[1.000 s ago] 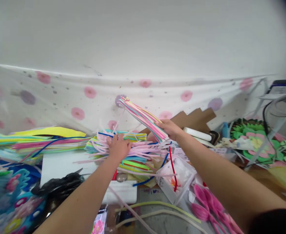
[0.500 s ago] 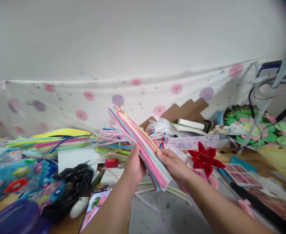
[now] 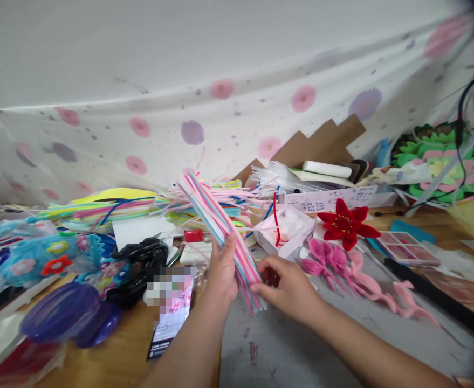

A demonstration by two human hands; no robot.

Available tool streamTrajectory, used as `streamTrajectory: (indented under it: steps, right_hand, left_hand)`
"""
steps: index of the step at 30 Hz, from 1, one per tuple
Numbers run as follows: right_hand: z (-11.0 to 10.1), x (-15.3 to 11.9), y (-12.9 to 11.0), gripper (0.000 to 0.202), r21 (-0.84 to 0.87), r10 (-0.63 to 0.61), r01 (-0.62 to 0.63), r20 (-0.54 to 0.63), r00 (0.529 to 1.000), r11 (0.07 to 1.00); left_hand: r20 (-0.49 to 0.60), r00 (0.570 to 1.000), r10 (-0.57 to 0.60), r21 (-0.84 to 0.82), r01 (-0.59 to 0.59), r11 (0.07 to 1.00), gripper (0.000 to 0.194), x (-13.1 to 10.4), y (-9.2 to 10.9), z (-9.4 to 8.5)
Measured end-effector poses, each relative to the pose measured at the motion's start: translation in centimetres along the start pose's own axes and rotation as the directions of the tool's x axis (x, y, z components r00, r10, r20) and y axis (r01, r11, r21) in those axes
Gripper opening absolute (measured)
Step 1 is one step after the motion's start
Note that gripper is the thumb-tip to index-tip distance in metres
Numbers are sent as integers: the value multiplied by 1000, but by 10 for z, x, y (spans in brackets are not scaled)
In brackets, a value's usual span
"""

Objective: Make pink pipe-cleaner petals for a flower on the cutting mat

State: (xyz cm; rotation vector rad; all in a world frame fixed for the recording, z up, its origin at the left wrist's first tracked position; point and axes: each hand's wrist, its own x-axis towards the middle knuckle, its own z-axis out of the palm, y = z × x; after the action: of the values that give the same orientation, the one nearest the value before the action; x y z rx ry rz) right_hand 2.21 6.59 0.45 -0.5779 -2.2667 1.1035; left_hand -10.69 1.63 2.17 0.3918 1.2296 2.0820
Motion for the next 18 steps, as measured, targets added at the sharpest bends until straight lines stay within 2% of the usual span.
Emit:
streamTrajectory:
  steps: [5, 8, 15, 18]
  right_hand:
    - [-3, -4, -2, 4, 11, 42, -42, -37, 998, 999]
    - [-3, -7, -3, 5, 32, 50, -49, -42, 998, 998]
    - [0, -11, -6, 7, 43, 77, -76, -38, 996, 996]
    - [-1, -11, -6, 3, 21, 71, -70, -27, 997, 997]
  left_hand:
    - [77, 993, -91, -19, 93, 996, 52, -6, -5, 1]
    - [89, 989, -116, -20, 118, 993, 53, -6, -8, 0]
    - [164, 985, -49, 0, 50, 999, 57, -9, -11, -2]
    - [118, 993, -24, 49, 18, 999, 59, -11, -11, -1]
